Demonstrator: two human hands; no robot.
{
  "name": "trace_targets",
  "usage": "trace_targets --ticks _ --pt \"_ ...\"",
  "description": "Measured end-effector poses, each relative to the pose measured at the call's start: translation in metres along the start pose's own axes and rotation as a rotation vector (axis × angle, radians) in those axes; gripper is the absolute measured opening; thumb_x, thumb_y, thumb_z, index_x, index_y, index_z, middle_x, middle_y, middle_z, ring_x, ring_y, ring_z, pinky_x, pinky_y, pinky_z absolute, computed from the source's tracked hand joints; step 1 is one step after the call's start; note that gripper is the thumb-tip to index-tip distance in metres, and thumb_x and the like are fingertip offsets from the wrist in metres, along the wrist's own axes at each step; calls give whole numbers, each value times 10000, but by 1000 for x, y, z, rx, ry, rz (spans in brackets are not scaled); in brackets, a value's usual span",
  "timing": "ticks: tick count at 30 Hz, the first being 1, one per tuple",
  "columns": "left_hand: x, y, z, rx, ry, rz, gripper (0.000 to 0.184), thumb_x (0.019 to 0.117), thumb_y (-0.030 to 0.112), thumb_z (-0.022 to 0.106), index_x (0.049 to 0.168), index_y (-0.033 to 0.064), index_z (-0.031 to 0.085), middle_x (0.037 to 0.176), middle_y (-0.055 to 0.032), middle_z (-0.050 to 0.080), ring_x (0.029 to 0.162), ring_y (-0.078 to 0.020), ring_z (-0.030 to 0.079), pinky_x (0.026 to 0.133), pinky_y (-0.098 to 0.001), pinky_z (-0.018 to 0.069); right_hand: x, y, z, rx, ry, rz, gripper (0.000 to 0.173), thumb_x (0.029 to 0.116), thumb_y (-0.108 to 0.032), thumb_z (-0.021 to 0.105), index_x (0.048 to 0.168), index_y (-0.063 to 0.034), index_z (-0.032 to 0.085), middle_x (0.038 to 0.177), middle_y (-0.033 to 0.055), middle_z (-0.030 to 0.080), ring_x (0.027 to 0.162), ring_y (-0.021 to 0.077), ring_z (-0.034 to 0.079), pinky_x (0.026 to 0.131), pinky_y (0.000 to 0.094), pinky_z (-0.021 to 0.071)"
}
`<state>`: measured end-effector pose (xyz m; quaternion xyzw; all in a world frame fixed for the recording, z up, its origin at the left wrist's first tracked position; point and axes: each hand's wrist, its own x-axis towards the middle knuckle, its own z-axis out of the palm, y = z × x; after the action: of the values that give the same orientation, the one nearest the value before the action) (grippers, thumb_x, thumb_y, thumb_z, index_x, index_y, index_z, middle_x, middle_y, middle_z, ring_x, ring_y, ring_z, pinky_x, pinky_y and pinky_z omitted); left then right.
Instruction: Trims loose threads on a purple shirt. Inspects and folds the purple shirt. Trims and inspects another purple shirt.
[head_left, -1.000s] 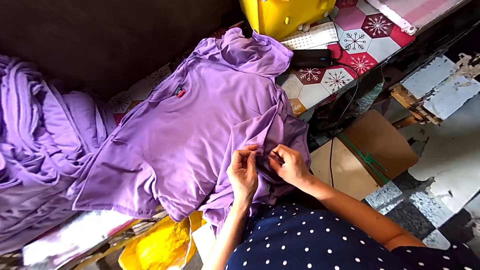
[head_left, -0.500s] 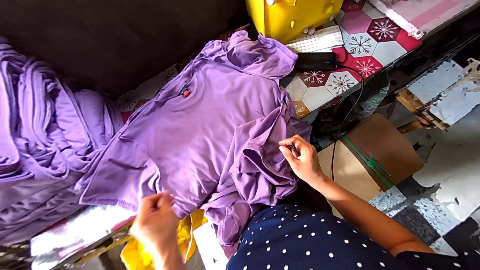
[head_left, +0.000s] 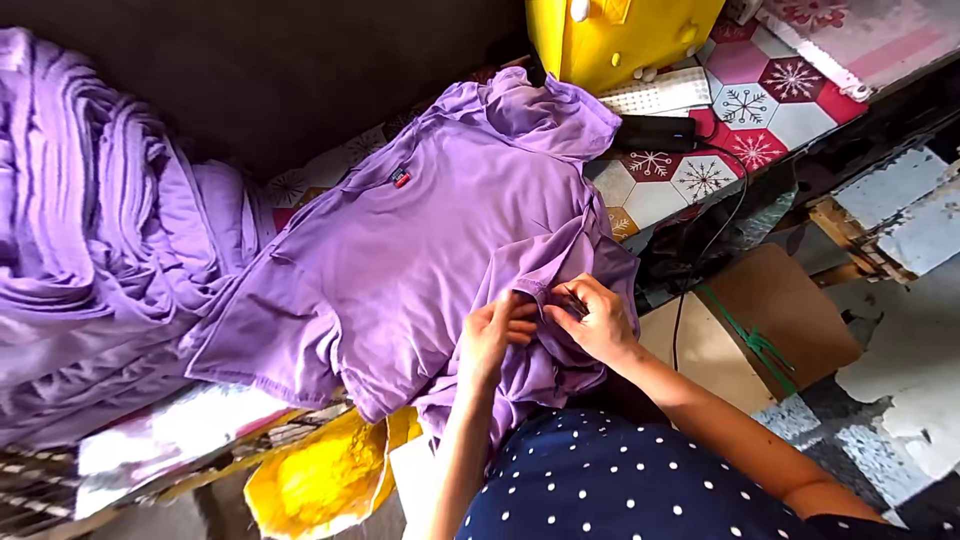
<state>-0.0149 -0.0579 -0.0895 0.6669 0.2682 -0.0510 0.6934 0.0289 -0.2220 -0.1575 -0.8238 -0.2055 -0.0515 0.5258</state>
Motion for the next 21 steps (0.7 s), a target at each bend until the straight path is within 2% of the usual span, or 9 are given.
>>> trace_targets --ticks 2,4,6,8,10,12,16,19,21 --pt "18 -4 18 -131 84 -55 302 1086 198 508 918 12 677 757 -37 717 621 -82 683 566 -211 559 -4 4 -5 -55 -84 31 244 919 -236 726 998 -7 754 942 128 723 840 217 707 753 404 592" --pt "24 -8 24 -287 139 -45 223 1043 81 566 865 15 681 733 -41 713 637 -96 694 611 -223 587 -6 7 -10 -53 -31 40 204 940 -199 691 969 -12 766 923 110 731 822 167 705 753 330 587" --pt "17 -7 26 -379 128 -12 268 1056 41 512 859 -3 689 752 -61 734 667 -111 715 648 -237 603 -1 2 -15 23 112 -6 181 933 -165 702 978 -6 776 912 86 730 791 70 673 730 195 554" --pt "7 -5 28 -412 84 13 306 1068 27 448 885 -24 688 789 -80 743 718 -131 733 719 -268 622 6 -6 -16 107 170 -78 221 893 -167 760 1013 19 760 921 86 701 740 32 597 658 152 491" --pt "0 -4 32 -371 47 36 345 1067 37 424 846 -7 685 764 -64 731 699 -116 714 700 -266 611 15 -9 -12 116 148 -145 276 848 -189 817 1027 13 762 974 96 707 832 76 658 728 203 557" --pt "-2 -5 33 -309 51 61 368 1064 42 435 805 16 696 741 -31 718 672 -75 682 643 -225 577 21 -8 -6 142 128 -166 185 858 -115 787 978 23 765 979 110 725 895 112 699 799 236 589" --pt "1 -8 31 -336 74 81 364 1056 15 452 777 27 685 726 -28 716 663 -67 680 641 -207 575 24 -11 -11 291 68 52 121 951 -83 660 940 4 743 921 43 713 806 6 649 739 167 542" --pt "-1 -11 33 -268 48 160 342 1030 -7 468 769 37 684 720 -12 720 676 -69 698 684 -233 601 19 -15 -8 292 85 -13 165 880 -101 767 989 24 761 962 71 718 795 16 633 700 156 523" --pt "-1 -14 33 -163 42 210 315 1015 1 502 771 41 697 716 2 721 664 -62 695 667 -229 598 18 -12 -4 198 126 -93 118 872 -76 760 934 24 763 941 96 731 853 72 695 771 197 577"
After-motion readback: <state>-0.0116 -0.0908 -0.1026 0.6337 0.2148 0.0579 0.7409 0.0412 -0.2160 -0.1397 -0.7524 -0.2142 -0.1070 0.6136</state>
